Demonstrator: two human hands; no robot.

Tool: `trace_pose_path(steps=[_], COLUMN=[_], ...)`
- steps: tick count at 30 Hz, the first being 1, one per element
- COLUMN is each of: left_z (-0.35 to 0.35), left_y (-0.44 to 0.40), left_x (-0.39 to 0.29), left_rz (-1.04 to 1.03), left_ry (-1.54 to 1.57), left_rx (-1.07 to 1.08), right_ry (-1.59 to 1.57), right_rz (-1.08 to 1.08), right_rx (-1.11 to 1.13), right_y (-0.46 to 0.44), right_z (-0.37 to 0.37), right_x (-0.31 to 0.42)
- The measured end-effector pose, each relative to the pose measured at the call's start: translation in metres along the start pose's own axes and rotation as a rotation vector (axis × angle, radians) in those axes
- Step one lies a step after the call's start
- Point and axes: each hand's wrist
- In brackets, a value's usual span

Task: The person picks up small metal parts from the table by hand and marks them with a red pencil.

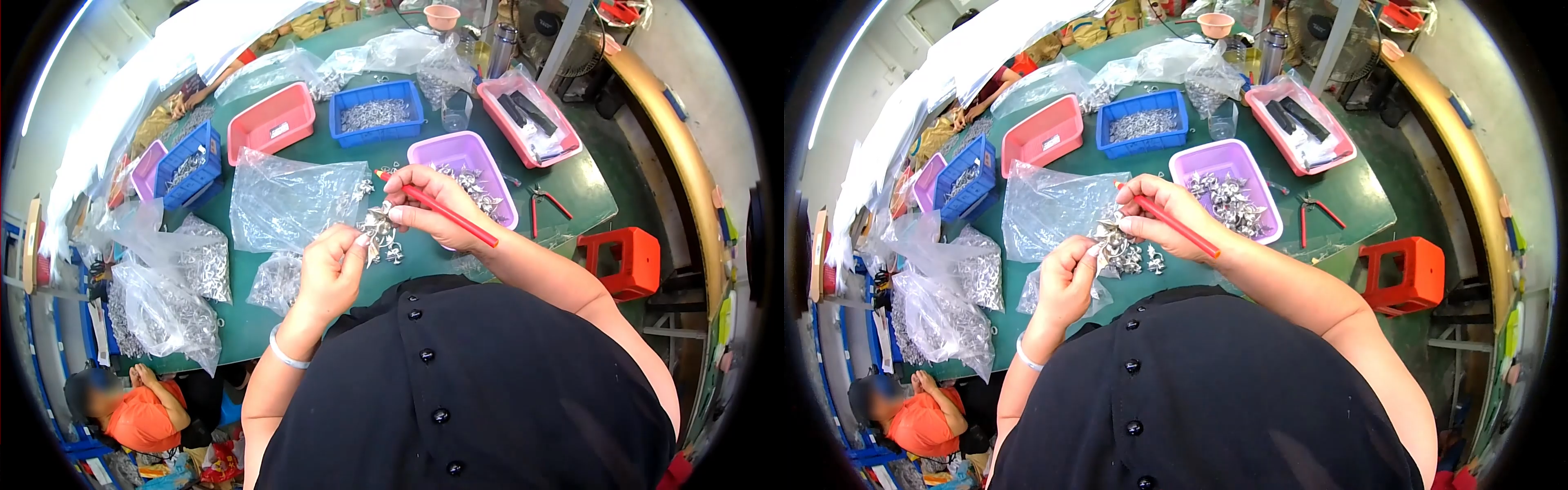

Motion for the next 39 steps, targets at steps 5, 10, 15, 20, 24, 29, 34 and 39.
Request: trace_pose_path(steps=[5,10,15,20,24,29,34,39], left_z=[0.002,0.003,-0.001,-0.002,-0.002,-0.007,-0.011,-0.016], left_y=[0.000,0.001,0.003,-0.002,-0.006,-0.009,-0.009,-0.010], left_x=[-0.001,-0.005,0.006,-0.001,-0.005,-0.007,-0.008,-0.008], left_rz=[-0.029,-0.006,0.123,-0.064,-0.144,-0.157,-0.223,-0.373], left_ry=[-0.062,-0.070,0.253,0.103,0.055,0.011,-0.023,-0.081], left_rx=[0.037,0.062,0.057,0.009,0.053,0.054,0.000,-0.149], right_ry=[-0.021,-0.038,-0.176,-0.295,-0.410,-0.441,-0.452,-0.352], right_rz=[-0.047,-0.047,-0.077,-0.119,-0.164,-0.168,-0.199,-0.170], right_rx=[-0.006,-0.021,-0.025,-0.011,0.049,0.032,0.032,0.009], right_y=[0.000,-0.001,0.000,0.000,-0.001,0.000,0.000,-0.001], right_z=[0.001,0.002,0.007,0.004,0.005,0.003,0.004,0.000], right_x=[-0.001,-0.006,-0.016,-0.013,-0.012,-0.013,-0.012,-0.012])
Point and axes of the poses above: each hand's wrist, its own y-axis away from the middle knuckle, its own z-axis out of the back of the hand, x = y × z, and after that the axes turned 13 degrees about z, right-handed
